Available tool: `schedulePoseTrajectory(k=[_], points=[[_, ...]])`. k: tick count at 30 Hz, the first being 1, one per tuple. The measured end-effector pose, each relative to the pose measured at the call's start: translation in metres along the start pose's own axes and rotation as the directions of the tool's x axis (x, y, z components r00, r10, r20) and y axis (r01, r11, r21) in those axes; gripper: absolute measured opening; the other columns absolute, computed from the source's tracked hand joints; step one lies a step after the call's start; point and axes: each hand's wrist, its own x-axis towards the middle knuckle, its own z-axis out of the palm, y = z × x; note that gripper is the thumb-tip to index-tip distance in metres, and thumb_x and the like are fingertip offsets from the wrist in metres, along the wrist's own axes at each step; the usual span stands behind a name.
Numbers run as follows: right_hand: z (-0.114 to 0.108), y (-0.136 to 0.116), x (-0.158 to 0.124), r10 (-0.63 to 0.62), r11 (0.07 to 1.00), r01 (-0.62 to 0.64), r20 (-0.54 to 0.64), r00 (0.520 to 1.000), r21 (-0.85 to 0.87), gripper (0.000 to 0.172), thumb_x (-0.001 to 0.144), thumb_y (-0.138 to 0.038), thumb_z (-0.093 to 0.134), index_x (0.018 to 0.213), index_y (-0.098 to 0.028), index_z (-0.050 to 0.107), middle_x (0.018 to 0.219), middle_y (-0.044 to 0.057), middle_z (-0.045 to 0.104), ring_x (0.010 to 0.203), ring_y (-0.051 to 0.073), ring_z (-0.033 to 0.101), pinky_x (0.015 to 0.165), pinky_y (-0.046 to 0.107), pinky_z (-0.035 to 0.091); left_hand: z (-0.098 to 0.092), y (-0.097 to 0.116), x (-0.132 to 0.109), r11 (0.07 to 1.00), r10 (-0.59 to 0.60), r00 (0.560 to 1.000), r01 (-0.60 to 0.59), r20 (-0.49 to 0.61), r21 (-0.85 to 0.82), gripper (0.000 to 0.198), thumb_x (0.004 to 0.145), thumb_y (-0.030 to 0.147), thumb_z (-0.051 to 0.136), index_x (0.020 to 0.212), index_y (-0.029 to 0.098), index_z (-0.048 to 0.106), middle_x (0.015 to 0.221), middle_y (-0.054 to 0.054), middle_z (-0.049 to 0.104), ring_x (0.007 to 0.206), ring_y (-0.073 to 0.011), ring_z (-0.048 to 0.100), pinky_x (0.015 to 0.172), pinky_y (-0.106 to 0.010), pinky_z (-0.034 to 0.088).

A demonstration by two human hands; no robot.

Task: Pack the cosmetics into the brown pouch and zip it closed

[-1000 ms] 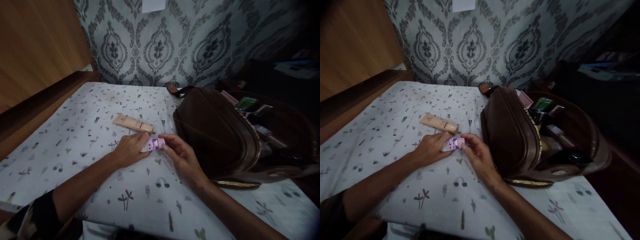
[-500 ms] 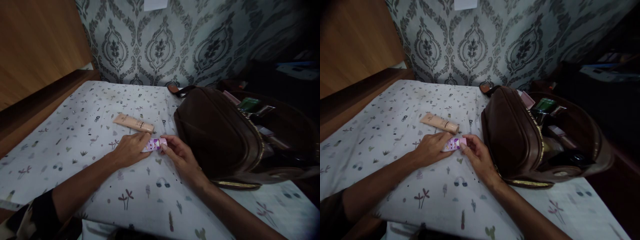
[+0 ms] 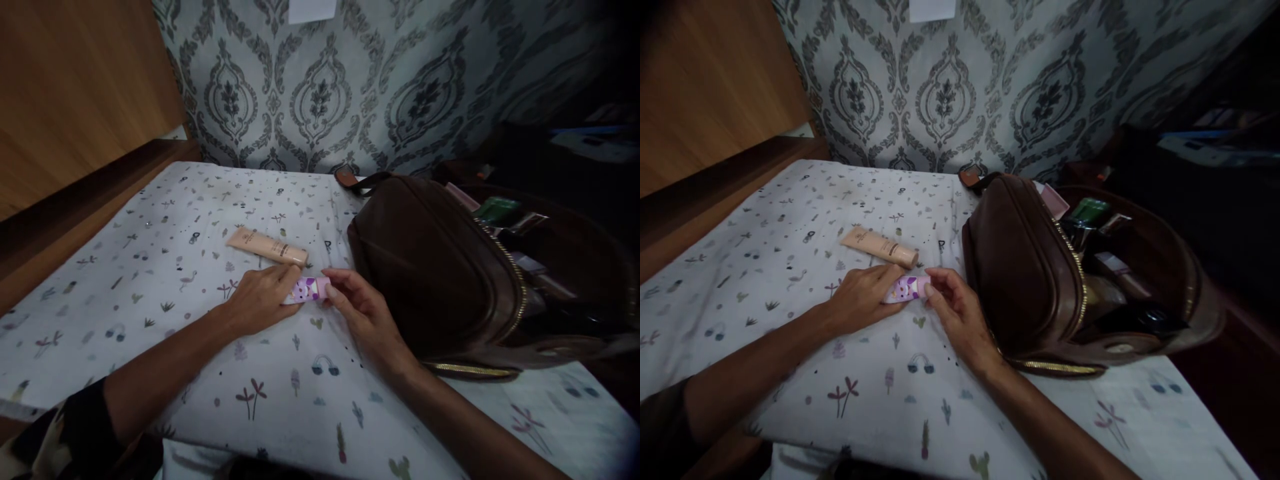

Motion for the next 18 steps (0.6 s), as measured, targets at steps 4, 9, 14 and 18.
schedulePoseTrajectory(k=[4, 9, 14, 18], points=[[-0.0007, -0.0002, -0.0003, 0.018, 0.991, -0.02, -0.022, 1.0, -0.134, 0.042, 0.096, -0.059, 0.047, 0.088, -0.02, 0.06, 0.07, 0.001, 0.058, 0.066, 0.016, 0.055, 0.062, 0.03, 0.046, 0.0028, -0.0011, -0.0014, 0.999, 0.041, 0.998, -0.042, -0.037, -0.002, 0.028, 0.09, 0.037, 0.061, 0.108, 0.018, 0.05, 0.089, -0.004, 0.069, 0.072, -0.0192, 0.067, 0.05, -0.026, 0.042], [0.0001, 0.003, -0.0003, 0.102, 0.994, -0.102, -0.023, 0.995, -0.036, 0.063, 0.093, -0.075, 0.032, 0.095, -0.019, 0.059, 0.065, 0.001, 0.056, 0.057, 0.016, 0.052, 0.051, 0.029, 0.041, 0.0049, -0.0021, -0.0019, 0.999, 0.049, 0.997, -0.049, -0.067, -0.003, 0.029, 0.09, 0.035, 0.06, 0.11, 0.017, 0.049, 0.09, -0.004, 0.069, 0.072, -0.0191, 0.067, 0.049, -0.026, 0.041], [0.0022, -0.0014, 0.0001, 0.122, 0.991, -0.123, -0.007, 0.992, -0.044, 0.066, 0.09, -0.081, 0.032, 0.073, -0.021, 0.053, 0.055, 0.0, 0.052, 0.049, 0.014, 0.046, 0.046, 0.028, 0.037, 0.003, -0.0014, -0.0019, 0.999, 0.032, 0.998, -0.033, -0.052, -0.002, 0.029, 0.09, 0.036, 0.059, 0.111, 0.018, 0.051, 0.089, -0.004, 0.068, 0.073, -0.0192, 0.067, 0.051, -0.027, 0.041], [0.0032, -0.0063, -0.0017, 0.143, 0.989, -0.142, 0.007, 0.99, -0.027, 0.07, 0.088, -0.084, 0.029, 0.067, -0.021, 0.053, 0.05, -0.001, 0.048, 0.046, 0.013, 0.043, 0.045, 0.027, 0.035, 0.0017, -0.0035, -0.0012, 1.0, -0.009, 0.999, 0.008, -0.042, -0.027, 0.025, 0.091, 0.034, 0.058, 0.11, 0.018, 0.053, 0.091, -0.004, 0.069, 0.073, -0.0185, 0.066, 0.053, -0.026, 0.041]])
